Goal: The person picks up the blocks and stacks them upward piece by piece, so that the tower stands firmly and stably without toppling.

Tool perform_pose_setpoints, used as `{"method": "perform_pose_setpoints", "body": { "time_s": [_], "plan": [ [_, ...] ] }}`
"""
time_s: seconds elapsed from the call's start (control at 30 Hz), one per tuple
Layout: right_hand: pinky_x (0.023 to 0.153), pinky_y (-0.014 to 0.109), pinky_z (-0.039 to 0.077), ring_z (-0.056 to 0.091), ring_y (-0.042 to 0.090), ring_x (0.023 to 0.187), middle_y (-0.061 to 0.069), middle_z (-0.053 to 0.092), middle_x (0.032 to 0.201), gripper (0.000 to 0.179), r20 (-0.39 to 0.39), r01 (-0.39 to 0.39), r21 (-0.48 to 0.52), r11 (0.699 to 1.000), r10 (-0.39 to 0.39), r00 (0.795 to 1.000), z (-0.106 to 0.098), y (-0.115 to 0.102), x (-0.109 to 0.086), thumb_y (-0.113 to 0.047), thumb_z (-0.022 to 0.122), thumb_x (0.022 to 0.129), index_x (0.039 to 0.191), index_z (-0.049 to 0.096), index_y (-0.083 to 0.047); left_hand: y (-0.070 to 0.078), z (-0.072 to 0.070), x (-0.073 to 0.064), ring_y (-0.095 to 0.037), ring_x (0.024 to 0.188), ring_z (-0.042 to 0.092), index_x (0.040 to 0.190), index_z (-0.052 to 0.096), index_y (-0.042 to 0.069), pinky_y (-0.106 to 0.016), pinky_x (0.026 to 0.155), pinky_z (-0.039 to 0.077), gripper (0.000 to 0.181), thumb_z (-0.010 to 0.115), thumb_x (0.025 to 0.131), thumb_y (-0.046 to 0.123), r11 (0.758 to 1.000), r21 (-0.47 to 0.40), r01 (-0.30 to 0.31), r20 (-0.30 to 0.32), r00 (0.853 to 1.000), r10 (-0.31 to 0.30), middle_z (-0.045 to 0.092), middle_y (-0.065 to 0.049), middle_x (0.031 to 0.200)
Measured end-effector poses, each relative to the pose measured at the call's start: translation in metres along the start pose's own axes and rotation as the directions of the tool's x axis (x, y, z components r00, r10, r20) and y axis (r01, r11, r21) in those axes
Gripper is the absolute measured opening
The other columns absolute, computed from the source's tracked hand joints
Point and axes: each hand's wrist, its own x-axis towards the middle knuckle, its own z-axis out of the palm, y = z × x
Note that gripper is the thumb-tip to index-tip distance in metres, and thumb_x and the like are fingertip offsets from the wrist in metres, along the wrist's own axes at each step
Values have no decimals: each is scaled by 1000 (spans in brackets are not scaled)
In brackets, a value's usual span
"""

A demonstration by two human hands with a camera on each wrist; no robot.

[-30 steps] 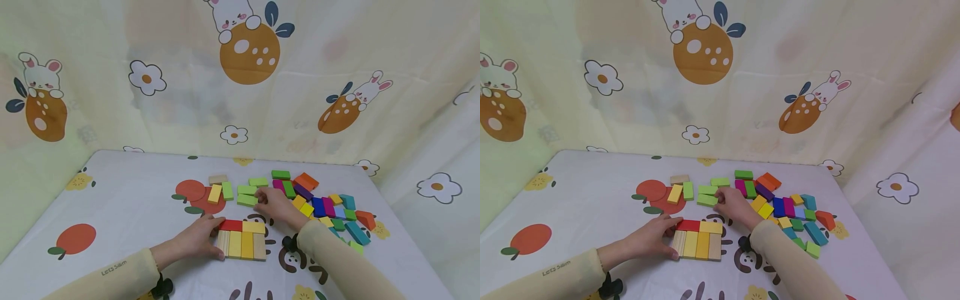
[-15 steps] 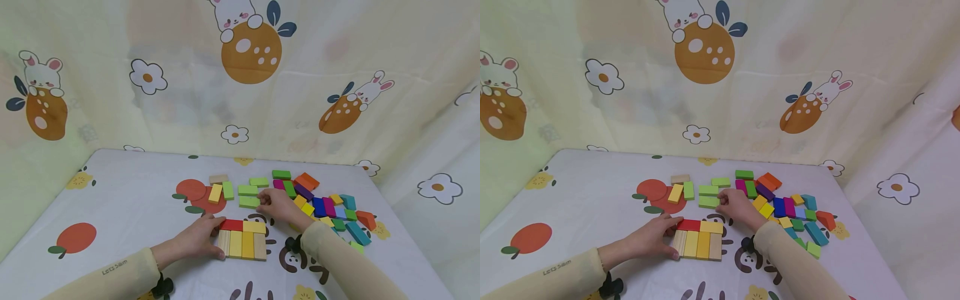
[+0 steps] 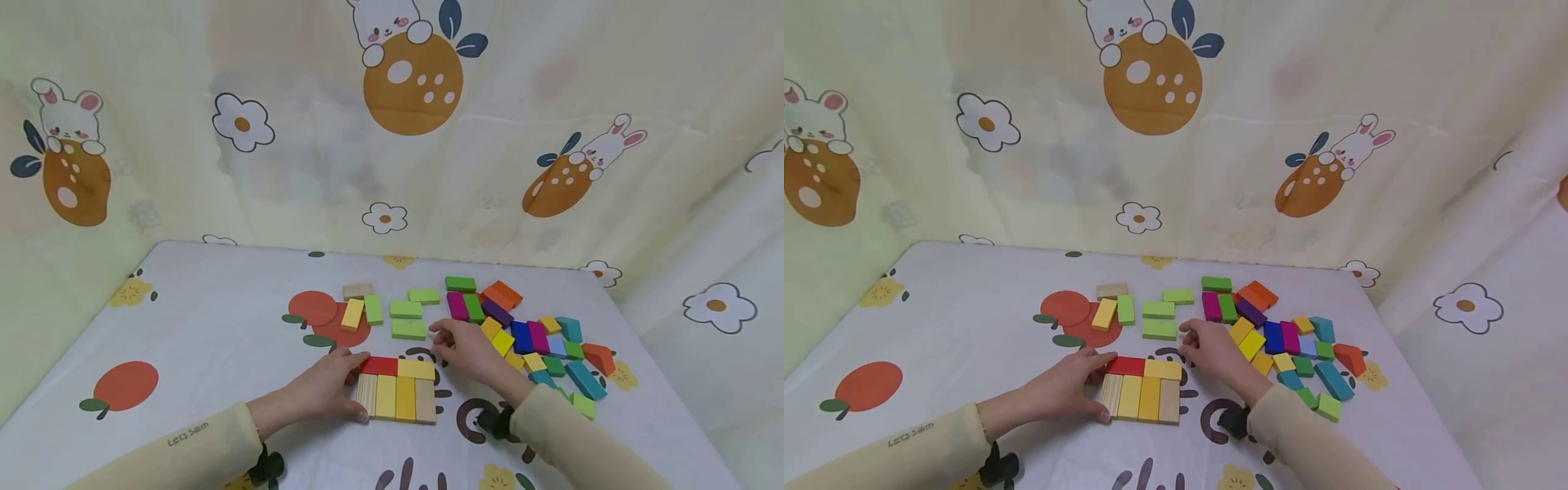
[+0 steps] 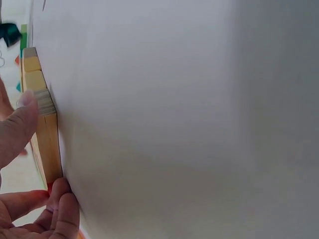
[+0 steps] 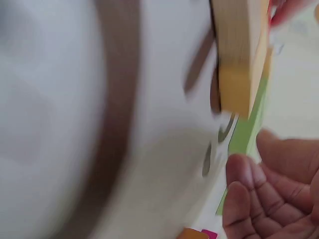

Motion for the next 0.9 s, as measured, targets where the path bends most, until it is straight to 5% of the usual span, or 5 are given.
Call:
{"method": "perform_pose_setpoints", "body": {
  "time_s": [0.23, 0.5, 0.67, 0.9],
  "plan": [
    [94, 40, 60, 71, 25, 110, 11, 72, 123, 45, -14, -50, 145, 988, 53, 999, 6, 1, -53, -1, 67, 95, 139, 57, -1, 2, 0, -1, -17, 102, 58, 147, 52, 2, -38, 90, 59, 93, 96, 69, 28, 1000, -1, 12, 1, 1000, -12, 60, -7, 112],
    [99, 33, 56, 57, 34, 136, 20, 58, 146, 55, 40, -99, 347, 933, 90, 995, 23, -4, -71, 6, 61, 97, 150, 45, 3, 4, 0, -8, -21, 107, 60, 149, 47, -2, -44, 97, 58, 97, 95, 70, 26, 999, -38, 6, -25, 1000, -7, 63, -12, 121],
    [100, 33, 55, 54, 36, 139, 24, 52, 151, 59, 53, -91, 371, 924, 76, 996, 24, -8, -75, 8, 57, 98, 153, 37, 6, 12, 2, -17, -29, 114, 63, 146, 47, -6, -48, 102, 56, 93, 93, 73, 26, 989, -115, 89, -75, 992, -98, 65, -18, 129],
    [98, 31, 56, 53, 37, 139, 25, 52, 151, 62, 72, -82, 371, 925, 59, 996, 25, -10, -78, 10, 55, 97, 155, 32, 6, 22, 6, -22, -29, 113, 62, 145, 48, -6, -47, 97, 59, 76, 85, 81, 14, 943, -270, 195, -77, 972, -223, 65, -19, 130]
  ]
}}
